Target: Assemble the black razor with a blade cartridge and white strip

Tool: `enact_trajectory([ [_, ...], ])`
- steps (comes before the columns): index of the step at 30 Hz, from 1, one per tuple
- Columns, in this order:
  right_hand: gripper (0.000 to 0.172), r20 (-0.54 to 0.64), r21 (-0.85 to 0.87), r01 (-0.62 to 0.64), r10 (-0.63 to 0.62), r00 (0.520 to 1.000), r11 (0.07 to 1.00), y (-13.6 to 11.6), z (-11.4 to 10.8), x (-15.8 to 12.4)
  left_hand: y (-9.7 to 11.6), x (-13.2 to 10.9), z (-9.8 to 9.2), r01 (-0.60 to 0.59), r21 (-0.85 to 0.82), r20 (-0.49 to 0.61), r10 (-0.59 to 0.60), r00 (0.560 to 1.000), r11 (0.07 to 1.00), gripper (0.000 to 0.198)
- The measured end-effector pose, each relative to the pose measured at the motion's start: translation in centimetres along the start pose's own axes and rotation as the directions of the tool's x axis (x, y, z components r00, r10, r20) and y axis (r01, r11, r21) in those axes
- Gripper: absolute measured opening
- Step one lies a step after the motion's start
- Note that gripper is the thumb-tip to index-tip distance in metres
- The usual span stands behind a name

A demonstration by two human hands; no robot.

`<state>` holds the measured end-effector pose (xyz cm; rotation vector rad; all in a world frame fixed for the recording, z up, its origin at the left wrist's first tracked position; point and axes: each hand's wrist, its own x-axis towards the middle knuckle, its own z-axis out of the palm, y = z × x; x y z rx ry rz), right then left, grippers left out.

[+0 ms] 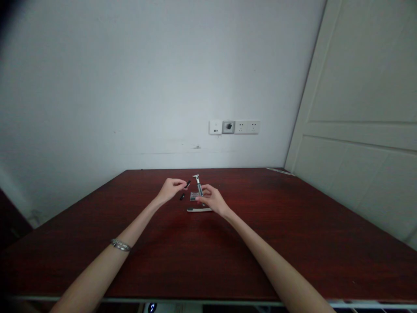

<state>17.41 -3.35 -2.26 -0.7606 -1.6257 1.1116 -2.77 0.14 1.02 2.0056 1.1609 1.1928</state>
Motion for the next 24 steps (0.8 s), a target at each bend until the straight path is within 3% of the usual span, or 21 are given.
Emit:
enact_trajectory([
  [4,0.038,-0.016,0.08,-0.022,0.024,1.0,0.997,0.1,-0.2,-0.5,-0.3,0.1,0.2,0.112,-0.153,0.025,-0.109,0.994,0.982,0.021],
  [7,0.036,-0.025,0.105,-0.028,0.031,0.999,0.994,0.0,-0.3,-1.1,-0.2,0.2,0.3,0.124,-0.191,0.031,-0.121,0.992,0.974,0.022],
  [14,0.032,-0.122,0.149,-0.041,0.059,0.991,0.988,0.3,0.0,-0.9,0.8,-0.3,0.6,-0.018,-0.026,0.056,0.019,0.998,1.0,0.024],
  [24,0.032,-0.255,0.133,-0.035,0.069,0.964,0.99,0.8,0.4,-0.2,1.1,-0.7,0.8,0.018,0.004,0.182,-0.018,0.983,1.0,0.024],
])
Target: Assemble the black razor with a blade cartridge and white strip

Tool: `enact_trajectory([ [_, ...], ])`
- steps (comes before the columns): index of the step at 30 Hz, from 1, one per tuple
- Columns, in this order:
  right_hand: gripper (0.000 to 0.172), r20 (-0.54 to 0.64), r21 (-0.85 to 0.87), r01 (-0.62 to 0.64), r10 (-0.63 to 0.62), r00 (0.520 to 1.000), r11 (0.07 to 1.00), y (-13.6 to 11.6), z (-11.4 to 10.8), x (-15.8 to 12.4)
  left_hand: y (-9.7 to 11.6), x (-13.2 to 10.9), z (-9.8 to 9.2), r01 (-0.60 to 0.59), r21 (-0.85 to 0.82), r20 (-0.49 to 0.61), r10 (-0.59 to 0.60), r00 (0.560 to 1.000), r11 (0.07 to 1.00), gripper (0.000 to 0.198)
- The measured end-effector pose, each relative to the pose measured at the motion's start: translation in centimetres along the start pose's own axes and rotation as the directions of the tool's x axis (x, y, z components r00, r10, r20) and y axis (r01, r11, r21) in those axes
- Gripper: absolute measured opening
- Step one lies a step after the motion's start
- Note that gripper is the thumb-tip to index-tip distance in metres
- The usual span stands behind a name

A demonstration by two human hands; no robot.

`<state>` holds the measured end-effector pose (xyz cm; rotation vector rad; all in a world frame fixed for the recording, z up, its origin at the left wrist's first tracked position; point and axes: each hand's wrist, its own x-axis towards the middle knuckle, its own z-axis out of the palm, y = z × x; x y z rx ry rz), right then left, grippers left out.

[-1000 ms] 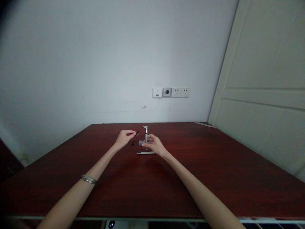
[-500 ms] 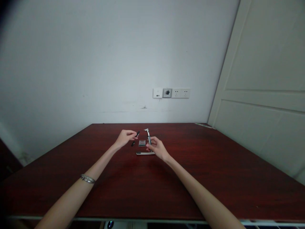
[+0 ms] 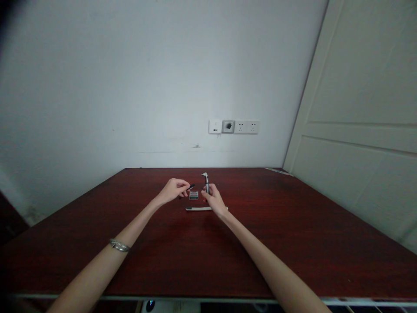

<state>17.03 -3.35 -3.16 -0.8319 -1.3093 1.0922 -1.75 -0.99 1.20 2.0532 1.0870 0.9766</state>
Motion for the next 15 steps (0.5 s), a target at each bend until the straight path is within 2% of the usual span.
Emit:
enact_trajectory([
  [7,0.035,0.032,0.046,-0.02,0.019,0.999,0.999,0.0,0.0,-0.2,0.2,0.1,0.2,0.032,-0.091,-0.051,-0.036,0.998,0.995,0.02],
  [15,0.031,0.028,-0.024,0.051,-0.05,0.998,0.998,-0.6,0.3,-0.5,1.2,0.6,0.1,0.061,-0.237,-0.014,-0.066,0.998,0.969,0.019],
])
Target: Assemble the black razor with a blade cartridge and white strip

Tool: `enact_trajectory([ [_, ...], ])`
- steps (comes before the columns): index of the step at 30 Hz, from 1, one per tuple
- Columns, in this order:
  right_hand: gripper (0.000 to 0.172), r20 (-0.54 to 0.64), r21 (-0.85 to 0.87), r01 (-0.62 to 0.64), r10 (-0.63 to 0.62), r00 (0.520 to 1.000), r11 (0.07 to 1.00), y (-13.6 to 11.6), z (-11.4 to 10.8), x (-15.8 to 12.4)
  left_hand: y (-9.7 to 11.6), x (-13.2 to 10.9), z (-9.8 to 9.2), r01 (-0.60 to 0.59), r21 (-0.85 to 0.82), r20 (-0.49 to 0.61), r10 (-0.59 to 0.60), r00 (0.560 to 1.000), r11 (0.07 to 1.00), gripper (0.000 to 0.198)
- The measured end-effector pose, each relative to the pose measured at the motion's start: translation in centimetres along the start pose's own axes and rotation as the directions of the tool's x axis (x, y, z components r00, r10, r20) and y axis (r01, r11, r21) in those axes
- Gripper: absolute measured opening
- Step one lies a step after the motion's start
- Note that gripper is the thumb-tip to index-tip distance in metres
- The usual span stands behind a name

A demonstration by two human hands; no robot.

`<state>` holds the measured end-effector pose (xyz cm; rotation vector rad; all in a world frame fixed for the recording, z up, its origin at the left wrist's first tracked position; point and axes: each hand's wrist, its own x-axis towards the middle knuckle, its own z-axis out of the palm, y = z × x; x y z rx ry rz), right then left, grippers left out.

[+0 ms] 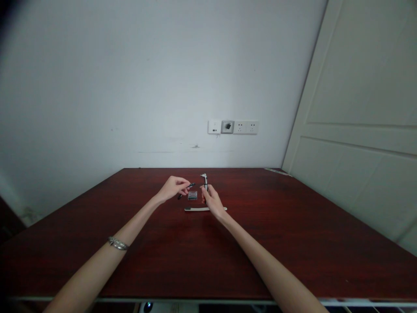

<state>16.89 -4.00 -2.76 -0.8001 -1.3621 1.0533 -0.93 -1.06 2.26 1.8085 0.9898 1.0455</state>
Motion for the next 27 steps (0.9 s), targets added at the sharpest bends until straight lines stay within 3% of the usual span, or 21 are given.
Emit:
enact_trajectory([
  [16,0.028,0.069,-0.154,0.035,-0.024,0.997,0.987,0.67,0.08,0.14,0.15,-0.69,0.75,0.106,-0.039,0.136,-0.1,0.986,0.994,0.02],
  [27,0.028,0.036,-0.195,0.093,-0.088,0.995,0.976,0.74,0.1,0.21,0.06,-0.96,0.97,0.034,-0.088,0.134,-0.023,0.991,0.996,0.033],
])
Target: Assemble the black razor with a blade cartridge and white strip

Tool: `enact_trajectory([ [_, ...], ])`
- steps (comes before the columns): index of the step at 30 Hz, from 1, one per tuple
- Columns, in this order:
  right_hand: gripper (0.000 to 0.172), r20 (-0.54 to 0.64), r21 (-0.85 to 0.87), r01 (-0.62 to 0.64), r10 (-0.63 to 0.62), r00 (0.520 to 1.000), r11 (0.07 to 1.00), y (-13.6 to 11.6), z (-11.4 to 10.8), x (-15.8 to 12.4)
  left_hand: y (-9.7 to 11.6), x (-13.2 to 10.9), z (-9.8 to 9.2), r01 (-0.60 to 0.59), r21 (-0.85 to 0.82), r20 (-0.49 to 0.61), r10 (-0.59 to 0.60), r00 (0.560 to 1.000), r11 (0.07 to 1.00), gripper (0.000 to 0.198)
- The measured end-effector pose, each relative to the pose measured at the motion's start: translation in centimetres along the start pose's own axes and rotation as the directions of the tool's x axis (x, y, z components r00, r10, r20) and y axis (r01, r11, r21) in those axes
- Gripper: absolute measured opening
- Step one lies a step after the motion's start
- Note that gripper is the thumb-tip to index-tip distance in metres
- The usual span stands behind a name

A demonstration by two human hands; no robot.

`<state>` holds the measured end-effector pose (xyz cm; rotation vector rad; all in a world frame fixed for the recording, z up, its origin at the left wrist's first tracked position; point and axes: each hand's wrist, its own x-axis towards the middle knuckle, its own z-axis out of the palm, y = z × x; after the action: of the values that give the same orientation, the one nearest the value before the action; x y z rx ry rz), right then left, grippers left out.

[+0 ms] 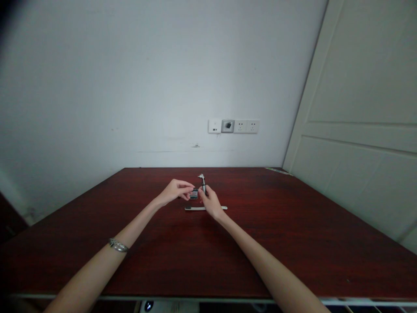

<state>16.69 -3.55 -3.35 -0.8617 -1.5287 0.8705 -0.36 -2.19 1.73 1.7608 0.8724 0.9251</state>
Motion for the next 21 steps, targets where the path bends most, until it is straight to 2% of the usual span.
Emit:
enact_trajectory([
  [2,0.029,-0.024,0.007,0.009,-0.009,1.0,1.0,-0.14,-0.08,-0.01,-0.21,-0.03,-0.02,-0.028,0.026,-0.021,0.029,0.999,0.999,0.038],
  [5,0.031,-0.046,0.036,-0.009,0.01,0.999,0.999,-0.39,-0.15,-0.03,-0.57,-0.1,-0.19,-0.103,0.164,-0.076,0.117,0.99,0.981,0.038],
  [10,0.034,-0.062,0.063,-0.022,0.025,0.998,0.998,-0.5,-0.1,-0.04,-0.9,-0.24,-0.51,-0.255,0.368,-0.115,0.316,0.942,0.894,0.031],
  [17,0.035,-0.049,0.08,-0.018,0.022,0.999,0.997,-0.52,0.05,-0.03,-0.74,-0.48,-0.38,-0.332,0.52,-0.066,0.424,0.903,0.787,0.02],
  [21,0.035,-0.041,0.102,-0.017,0.021,0.999,0.995,-0.48,0.04,-0.02,-0.75,-0.58,-0.31,-0.335,0.54,-0.089,0.448,0.89,0.772,0.022],
])
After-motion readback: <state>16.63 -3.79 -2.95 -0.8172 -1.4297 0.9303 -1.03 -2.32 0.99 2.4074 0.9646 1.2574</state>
